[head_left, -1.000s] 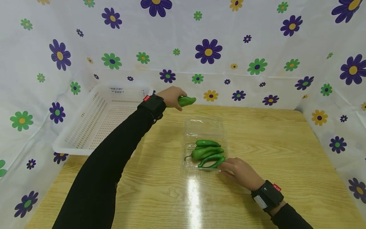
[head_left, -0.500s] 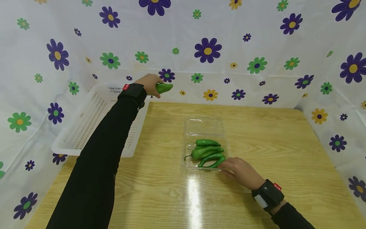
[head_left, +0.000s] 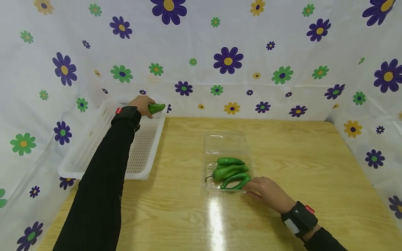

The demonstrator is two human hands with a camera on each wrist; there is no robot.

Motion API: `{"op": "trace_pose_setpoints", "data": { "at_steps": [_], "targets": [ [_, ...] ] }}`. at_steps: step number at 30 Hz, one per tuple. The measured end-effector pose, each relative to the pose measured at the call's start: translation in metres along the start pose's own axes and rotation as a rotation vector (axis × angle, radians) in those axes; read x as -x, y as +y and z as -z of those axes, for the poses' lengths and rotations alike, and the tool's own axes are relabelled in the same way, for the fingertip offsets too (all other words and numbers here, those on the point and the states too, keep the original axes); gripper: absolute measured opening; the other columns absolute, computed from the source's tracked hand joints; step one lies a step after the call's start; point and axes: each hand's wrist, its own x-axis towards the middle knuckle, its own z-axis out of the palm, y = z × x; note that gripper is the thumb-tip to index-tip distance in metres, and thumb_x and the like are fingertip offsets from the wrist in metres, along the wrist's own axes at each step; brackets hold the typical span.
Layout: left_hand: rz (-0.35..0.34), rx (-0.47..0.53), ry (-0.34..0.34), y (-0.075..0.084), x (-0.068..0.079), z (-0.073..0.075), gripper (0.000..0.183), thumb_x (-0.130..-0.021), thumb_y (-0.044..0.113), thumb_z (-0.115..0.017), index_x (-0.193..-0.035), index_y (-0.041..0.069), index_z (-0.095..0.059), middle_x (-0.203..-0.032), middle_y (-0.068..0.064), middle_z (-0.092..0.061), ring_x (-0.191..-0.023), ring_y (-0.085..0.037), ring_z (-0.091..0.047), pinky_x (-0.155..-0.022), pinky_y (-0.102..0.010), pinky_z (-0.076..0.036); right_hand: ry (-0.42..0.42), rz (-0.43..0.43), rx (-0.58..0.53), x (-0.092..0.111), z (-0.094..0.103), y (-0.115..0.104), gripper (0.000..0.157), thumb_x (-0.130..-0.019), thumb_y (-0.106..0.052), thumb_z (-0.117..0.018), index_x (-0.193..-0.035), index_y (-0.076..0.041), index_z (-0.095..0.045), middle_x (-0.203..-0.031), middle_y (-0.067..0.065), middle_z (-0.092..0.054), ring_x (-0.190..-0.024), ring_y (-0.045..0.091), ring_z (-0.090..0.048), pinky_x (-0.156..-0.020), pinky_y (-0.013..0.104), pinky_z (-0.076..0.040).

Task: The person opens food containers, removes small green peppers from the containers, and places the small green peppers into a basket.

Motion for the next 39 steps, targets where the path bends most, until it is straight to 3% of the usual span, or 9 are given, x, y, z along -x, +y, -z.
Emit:
{"op": "trace_pose_setpoints", "data": {
  "at_steps": [8, 14, 20, 28, 31, 32, 39],
  "targets": [
    [0.039, 0.011, 0.013, -0.026, 0.004, -0.026, 0.055, -0.076, 0.004, -0.073, -0.127, -0.006, -0.053, -0.122, -0.029, -0.055, -0.099, -0.039, -0.054, -0.087, -0.050, -0.046, -0.001, 0.003, -0.019, 0.006, 0.002, 0.002, 0.016, -0.077, -0.010, -0.075, -0.092, -0.013, -0.071, -0.083, -0.005, -0.068, -0.074, 0.005, -0.063, -0.067, 0.025, -0.052],
    [0.065, 0.038, 0.036, -0.032, 0.000, -0.042, 0.052, -0.077, 0.003, -0.072, -0.125, -0.006, -0.055, -0.119, -0.028, -0.057, -0.096, -0.038, -0.054, -0.086, -0.050, -0.045, 0.003, 0.009, -0.024, 0.010, 0.004, 0.001, 0.015, -0.076, -0.008, -0.075, -0.090, -0.013, -0.071, -0.082, -0.005, -0.069, -0.074, 0.005, -0.063, -0.066, 0.025, -0.052],
    [0.048, 0.001, 0.017, -0.041, -0.009, -0.058, 0.050, -0.077, 0.003, -0.072, -0.124, -0.005, -0.056, -0.116, -0.027, -0.058, -0.093, -0.037, -0.055, -0.084, -0.049, -0.045, 0.001, -0.001, -0.019, 0.010, 0.004, 0.000, 0.016, -0.076, -0.010, -0.075, -0.092, -0.014, -0.071, -0.083, -0.007, -0.068, -0.074, 0.005, -0.063, -0.066, 0.023, -0.052],
    [0.067, -0.009, -0.032, -0.084, -0.044, -0.094, 0.055, -0.072, 0.012, -0.080, -0.123, 0.004, -0.060, -0.111, -0.021, -0.062, -0.087, -0.031, -0.056, -0.076, -0.044, -0.048, 0.016, 0.020, -0.011, 0.007, 0.003, 0.003, 0.018, -0.075, -0.009, -0.076, -0.090, -0.015, -0.070, -0.081, -0.007, -0.066, -0.072, 0.003, -0.061, -0.064, 0.021, -0.050],
    [0.068, 0.012, -0.017, -0.083, -0.038, -0.096, 0.051, -0.072, 0.008, -0.079, -0.120, 0.002, -0.061, -0.108, -0.022, -0.062, -0.083, -0.032, -0.055, -0.074, -0.044, -0.047, 0.015, 0.017, -0.009, 0.005, 0.002, 0.003, 0.017, -0.074, -0.009, -0.076, -0.090, -0.014, -0.070, -0.081, -0.007, -0.067, -0.073, 0.003, -0.062, -0.064, 0.021, -0.050],
    [0.101, 0.013, -0.036, -0.072, -0.028, -0.091, 0.049, -0.074, 0.004, -0.075, -0.120, -0.001, -0.060, -0.110, -0.024, -0.061, -0.086, -0.034, -0.056, -0.077, -0.047, -0.047, 0.014, 0.016, -0.008, 0.005, 0.002, 0.003, 0.017, -0.075, -0.010, -0.076, -0.090, -0.015, -0.070, -0.081, -0.007, -0.066, -0.073, 0.003, -0.062, -0.064, 0.021, -0.050],
    [0.069, 0.012, 0.004, -0.059, -0.007, -0.089, 0.040, -0.079, 0.001, -0.071, -0.117, -0.004, -0.060, -0.106, -0.025, -0.061, -0.083, -0.033, -0.054, -0.077, -0.045, -0.045, 0.009, 0.019, -0.019, 0.003, -0.001, 0.004, 0.017, -0.075, -0.009, -0.076, -0.090, -0.015, -0.070, -0.082, -0.006, -0.067, -0.074, 0.004, -0.062, -0.065, 0.021, -0.051]
  ]
}}
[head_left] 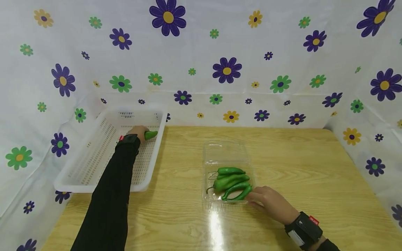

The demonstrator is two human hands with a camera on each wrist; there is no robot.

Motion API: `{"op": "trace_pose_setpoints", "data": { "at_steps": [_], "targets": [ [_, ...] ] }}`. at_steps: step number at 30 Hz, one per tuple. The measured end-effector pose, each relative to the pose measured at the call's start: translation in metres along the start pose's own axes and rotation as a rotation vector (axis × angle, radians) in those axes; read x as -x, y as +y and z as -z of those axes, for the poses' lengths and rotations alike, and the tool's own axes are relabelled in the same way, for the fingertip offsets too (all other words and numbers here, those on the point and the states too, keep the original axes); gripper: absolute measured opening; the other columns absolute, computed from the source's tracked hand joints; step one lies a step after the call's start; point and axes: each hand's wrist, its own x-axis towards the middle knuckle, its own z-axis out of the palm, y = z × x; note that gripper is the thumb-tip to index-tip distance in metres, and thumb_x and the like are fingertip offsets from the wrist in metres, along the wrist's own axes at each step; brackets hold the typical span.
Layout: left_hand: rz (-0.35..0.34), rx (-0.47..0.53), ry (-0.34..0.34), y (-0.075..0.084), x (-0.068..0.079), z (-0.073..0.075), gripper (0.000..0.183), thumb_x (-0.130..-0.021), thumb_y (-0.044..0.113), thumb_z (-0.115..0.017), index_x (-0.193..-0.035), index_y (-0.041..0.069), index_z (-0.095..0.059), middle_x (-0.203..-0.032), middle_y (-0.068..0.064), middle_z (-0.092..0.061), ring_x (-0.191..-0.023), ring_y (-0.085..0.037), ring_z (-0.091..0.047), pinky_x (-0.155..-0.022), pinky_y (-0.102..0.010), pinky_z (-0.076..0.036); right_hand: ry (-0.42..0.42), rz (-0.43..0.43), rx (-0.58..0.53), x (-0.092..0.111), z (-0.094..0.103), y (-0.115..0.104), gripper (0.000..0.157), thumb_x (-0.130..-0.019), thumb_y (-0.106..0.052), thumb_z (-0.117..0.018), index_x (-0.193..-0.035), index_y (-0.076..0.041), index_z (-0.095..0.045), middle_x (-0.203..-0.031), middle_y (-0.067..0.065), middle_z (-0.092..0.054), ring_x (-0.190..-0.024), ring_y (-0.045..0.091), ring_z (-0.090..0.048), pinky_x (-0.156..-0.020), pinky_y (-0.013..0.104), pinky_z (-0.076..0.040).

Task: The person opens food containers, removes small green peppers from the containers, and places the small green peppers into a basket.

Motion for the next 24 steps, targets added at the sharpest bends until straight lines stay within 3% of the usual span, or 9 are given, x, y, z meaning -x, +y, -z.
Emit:
{"op": "trace_pose_setpoints", "data": {
  "at_steps": [6, 12, 24],
  "targets": [
    [-0.032, -0.008, 0.014, -0.010, -0.003, -0.009, 0.044, -0.075, -0.001, -0.072, -0.117, -0.007, -0.059, -0.108, -0.027, -0.061, -0.087, -0.034, -0.056, -0.078, -0.046, -0.046, -0.005, 0.001, -0.004, -0.003, 0.000, -0.002, 0.018, -0.074, -0.010, -0.076, -0.090, -0.014, -0.070, -0.083, -0.006, -0.068, -0.074, 0.004, -0.062, -0.065, 0.021, -0.051],
    [-0.004, 0.023, 0.022, -0.017, -0.004, -0.015, 0.046, -0.073, 0.002, -0.074, -0.116, -0.005, -0.061, -0.106, -0.024, -0.062, -0.086, -0.031, -0.055, -0.076, -0.044, -0.046, -0.012, 0.000, 0.000, -0.005, 0.001, -0.003, 0.017, -0.074, -0.010, -0.077, -0.089, -0.014, -0.070, -0.082, -0.005, -0.068, -0.074, 0.004, -0.062, -0.065, 0.021, -0.051],
    [0.015, 0.024, 0.089, -0.006, -0.003, -0.017, 0.044, -0.073, 0.001, -0.073, -0.115, -0.003, -0.062, -0.101, -0.021, -0.063, -0.082, -0.030, -0.054, -0.075, -0.045, -0.046, -0.026, -0.037, -0.007, -0.002, 0.004, -0.006, 0.017, -0.076, -0.008, -0.075, -0.090, -0.015, -0.071, -0.083, -0.007, -0.068, -0.075, 0.003, -0.062, -0.065, 0.020, -0.051]
  ]
}}
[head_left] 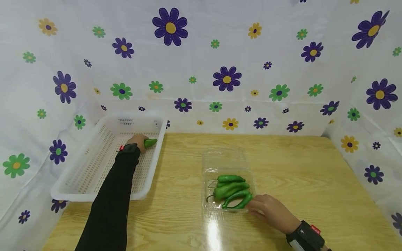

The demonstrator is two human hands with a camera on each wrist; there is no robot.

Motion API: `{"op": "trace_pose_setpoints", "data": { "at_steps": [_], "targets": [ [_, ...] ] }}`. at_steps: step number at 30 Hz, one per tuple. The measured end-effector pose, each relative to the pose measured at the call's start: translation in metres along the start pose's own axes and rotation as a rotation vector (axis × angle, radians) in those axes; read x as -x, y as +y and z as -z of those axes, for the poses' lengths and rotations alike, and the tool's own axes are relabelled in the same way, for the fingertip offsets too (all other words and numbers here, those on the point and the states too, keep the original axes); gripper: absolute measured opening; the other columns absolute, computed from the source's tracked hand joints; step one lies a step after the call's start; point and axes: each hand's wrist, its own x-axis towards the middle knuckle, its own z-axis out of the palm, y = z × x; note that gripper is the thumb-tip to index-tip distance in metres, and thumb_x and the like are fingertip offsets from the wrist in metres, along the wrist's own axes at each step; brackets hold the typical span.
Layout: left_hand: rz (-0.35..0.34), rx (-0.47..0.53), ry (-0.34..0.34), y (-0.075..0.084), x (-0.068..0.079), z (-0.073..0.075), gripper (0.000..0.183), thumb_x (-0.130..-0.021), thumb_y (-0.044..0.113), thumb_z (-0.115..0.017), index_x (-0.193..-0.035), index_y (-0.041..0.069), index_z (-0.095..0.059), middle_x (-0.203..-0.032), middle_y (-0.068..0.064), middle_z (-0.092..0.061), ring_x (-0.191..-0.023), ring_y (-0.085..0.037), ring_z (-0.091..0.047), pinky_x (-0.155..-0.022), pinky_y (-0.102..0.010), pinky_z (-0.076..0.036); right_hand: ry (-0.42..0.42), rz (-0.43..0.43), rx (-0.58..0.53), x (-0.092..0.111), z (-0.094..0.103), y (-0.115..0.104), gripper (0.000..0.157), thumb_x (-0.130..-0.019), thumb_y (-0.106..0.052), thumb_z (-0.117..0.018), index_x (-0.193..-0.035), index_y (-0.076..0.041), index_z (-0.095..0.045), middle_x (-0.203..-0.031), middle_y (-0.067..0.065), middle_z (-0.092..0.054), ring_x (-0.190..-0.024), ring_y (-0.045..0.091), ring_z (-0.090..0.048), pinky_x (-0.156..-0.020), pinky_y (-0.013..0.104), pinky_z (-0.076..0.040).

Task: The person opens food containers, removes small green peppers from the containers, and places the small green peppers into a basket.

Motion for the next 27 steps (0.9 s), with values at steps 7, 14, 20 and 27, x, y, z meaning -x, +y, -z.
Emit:
{"op": "trace_pose_setpoints", "data": {
  "at_steps": [7, 14, 20, 27],
  "targets": [
    [-0.003, -0.007, 0.009, -0.0023, -0.0012, -0.0060, 0.042, -0.074, 0.000, -0.072, -0.114, -0.001, -0.063, -0.100, -0.019, -0.063, -0.081, -0.028, -0.053, -0.074, -0.044, -0.045, -0.034, -0.043, 0.015, 0.0015, -0.0005, -0.0020, 0.016, -0.076, -0.011, -0.075, -0.091, -0.017, -0.071, -0.085, -0.009, -0.068, -0.077, 0.001, -0.062, -0.066, 0.022, -0.051],
    [0.046, 0.031, 0.005, 0.0038, 0.0028, 0.0002, 0.049, -0.071, -0.004, -0.072, -0.118, -0.002, -0.061, -0.108, -0.022, -0.063, -0.085, -0.031, -0.055, -0.075, -0.044, -0.047, -0.024, -0.031, 0.016, -0.0008, -0.0014, -0.0017, 0.019, -0.075, -0.011, -0.076, -0.092, -0.017, -0.070, -0.085, -0.009, -0.068, -0.077, 0.001, -0.062, -0.066, 0.023, -0.052],
    [0.043, 0.009, -0.015, 0.0027, 0.0015, 0.0018, 0.050, -0.072, -0.003, -0.071, -0.121, -0.001, -0.060, -0.113, -0.022, -0.062, -0.089, -0.031, -0.055, -0.078, -0.045, -0.047, -0.014, -0.027, 0.017, -0.0007, -0.0016, -0.0025, 0.017, -0.075, -0.011, -0.076, -0.090, -0.017, -0.070, -0.084, -0.008, -0.068, -0.077, 0.001, -0.062, -0.066, 0.023, -0.052],
    [0.027, 0.020, 0.003, 0.0017, 0.0033, 0.0022, 0.048, -0.074, -0.004, -0.071, -0.121, -0.003, -0.059, -0.116, -0.024, -0.060, -0.094, -0.034, -0.055, -0.083, -0.048, -0.046, -0.025, -0.025, 0.011, -0.0007, 0.0017, -0.0052, 0.018, -0.076, -0.010, -0.075, -0.091, -0.017, -0.070, -0.085, -0.008, -0.068, -0.077, 0.003, -0.063, -0.065, 0.022, -0.051]
  ]
}}
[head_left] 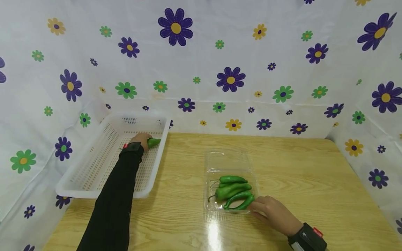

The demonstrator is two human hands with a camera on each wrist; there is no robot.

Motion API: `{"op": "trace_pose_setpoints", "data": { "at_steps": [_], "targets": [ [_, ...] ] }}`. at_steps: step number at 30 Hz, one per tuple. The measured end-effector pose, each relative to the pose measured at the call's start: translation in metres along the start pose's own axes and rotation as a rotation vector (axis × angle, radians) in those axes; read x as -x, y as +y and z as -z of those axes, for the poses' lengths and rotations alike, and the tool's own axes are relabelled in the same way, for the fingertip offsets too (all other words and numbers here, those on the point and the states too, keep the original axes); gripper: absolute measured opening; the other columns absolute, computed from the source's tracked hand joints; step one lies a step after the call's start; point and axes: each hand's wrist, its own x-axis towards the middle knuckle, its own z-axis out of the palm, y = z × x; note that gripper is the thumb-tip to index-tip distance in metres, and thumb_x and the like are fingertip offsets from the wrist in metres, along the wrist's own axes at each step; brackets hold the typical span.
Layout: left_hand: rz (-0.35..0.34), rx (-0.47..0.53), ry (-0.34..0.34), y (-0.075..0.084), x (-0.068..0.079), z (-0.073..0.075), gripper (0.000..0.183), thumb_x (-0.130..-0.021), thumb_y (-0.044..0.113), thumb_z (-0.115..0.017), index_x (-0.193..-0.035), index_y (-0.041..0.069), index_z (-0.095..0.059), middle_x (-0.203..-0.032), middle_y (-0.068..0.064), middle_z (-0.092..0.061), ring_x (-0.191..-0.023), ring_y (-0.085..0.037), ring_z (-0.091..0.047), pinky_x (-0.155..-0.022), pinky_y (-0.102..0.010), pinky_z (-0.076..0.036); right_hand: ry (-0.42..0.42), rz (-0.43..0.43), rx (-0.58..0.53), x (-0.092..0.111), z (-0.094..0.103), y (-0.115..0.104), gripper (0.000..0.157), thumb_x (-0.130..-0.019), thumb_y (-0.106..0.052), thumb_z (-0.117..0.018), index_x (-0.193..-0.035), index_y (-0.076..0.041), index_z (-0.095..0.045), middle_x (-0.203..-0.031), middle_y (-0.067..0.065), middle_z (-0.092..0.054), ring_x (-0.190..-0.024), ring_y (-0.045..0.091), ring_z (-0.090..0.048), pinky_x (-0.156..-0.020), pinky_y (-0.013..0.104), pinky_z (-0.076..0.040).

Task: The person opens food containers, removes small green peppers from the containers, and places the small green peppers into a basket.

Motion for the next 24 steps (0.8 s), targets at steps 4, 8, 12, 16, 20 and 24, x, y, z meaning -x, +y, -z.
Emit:
{"op": "trace_pose_setpoints", "data": {
  "at_steps": [4, 8, 12, 16, 20, 24],
  "targets": [
    [0.018, -0.003, 0.003, -0.001, -0.004, -0.004, 0.052, -0.073, -0.003, -0.073, -0.123, -0.002, -0.058, -0.117, -0.024, -0.060, -0.095, -0.035, -0.056, -0.082, -0.048, -0.047, 0.029, 0.028, 0.007, 0.001, -0.002, 0.003, 0.018, -0.074, -0.009, -0.076, -0.090, -0.016, -0.070, -0.083, -0.008, -0.067, -0.075, 0.003, -0.062, -0.064, 0.021, -0.050],
    [0.034, -0.017, 0.002, -0.001, -0.004, -0.005, 0.053, -0.073, -0.003, -0.073, -0.124, -0.002, -0.057, -0.117, -0.024, -0.060, -0.093, -0.035, -0.056, -0.079, -0.048, -0.048, 0.050, 0.060, 0.014, 0.000, -0.002, 0.006, 0.019, -0.073, -0.008, -0.077, -0.090, -0.015, -0.070, -0.082, -0.007, -0.067, -0.073, 0.003, -0.062, -0.064, 0.021, -0.050],
    [0.036, -0.019, 0.007, 0.002, -0.004, -0.004, 0.054, -0.072, -0.006, -0.072, -0.124, -0.001, -0.057, -0.117, -0.026, -0.059, -0.093, -0.037, -0.056, -0.085, -0.053, -0.044, 0.057, 0.069, 0.018, 0.000, -0.002, 0.007, 0.019, -0.073, -0.007, -0.077, -0.089, -0.015, -0.070, -0.082, -0.007, -0.067, -0.073, 0.003, -0.062, -0.064, 0.021, -0.050],
    [0.033, -0.018, 0.021, 0.004, -0.007, -0.005, 0.052, -0.073, -0.008, -0.070, -0.123, 0.000, -0.058, -0.118, -0.025, -0.059, -0.095, -0.038, -0.054, -0.093, -0.058, -0.037, 0.062, 0.067, 0.014, 0.002, -0.003, 0.007, 0.019, -0.073, -0.008, -0.077, -0.089, -0.016, -0.070, -0.082, -0.008, -0.067, -0.073, 0.003, -0.062, -0.064, 0.020, -0.050],
    [0.024, -0.021, 0.035, 0.004, -0.010, -0.006, 0.049, -0.075, -0.007, -0.068, -0.122, 0.001, -0.058, -0.117, -0.025, -0.060, -0.095, -0.038, -0.054, -0.095, -0.060, -0.035, 0.061, 0.056, 0.003, 0.002, -0.003, 0.007, 0.019, -0.074, -0.008, -0.076, -0.090, -0.016, -0.070, -0.082, -0.008, -0.066, -0.073, 0.003, -0.061, -0.064, 0.020, -0.050],
    [0.022, -0.029, 0.040, 0.003, -0.011, -0.007, 0.049, -0.075, -0.007, -0.068, -0.123, 0.001, -0.058, -0.118, -0.026, -0.059, -0.095, -0.038, -0.054, -0.094, -0.060, -0.036, 0.059, 0.047, -0.005, 0.002, -0.004, 0.006, 0.018, -0.075, -0.008, -0.076, -0.090, -0.016, -0.070, -0.083, -0.008, -0.067, -0.074, 0.003, -0.062, -0.064, 0.020, -0.050]
  ]
}}
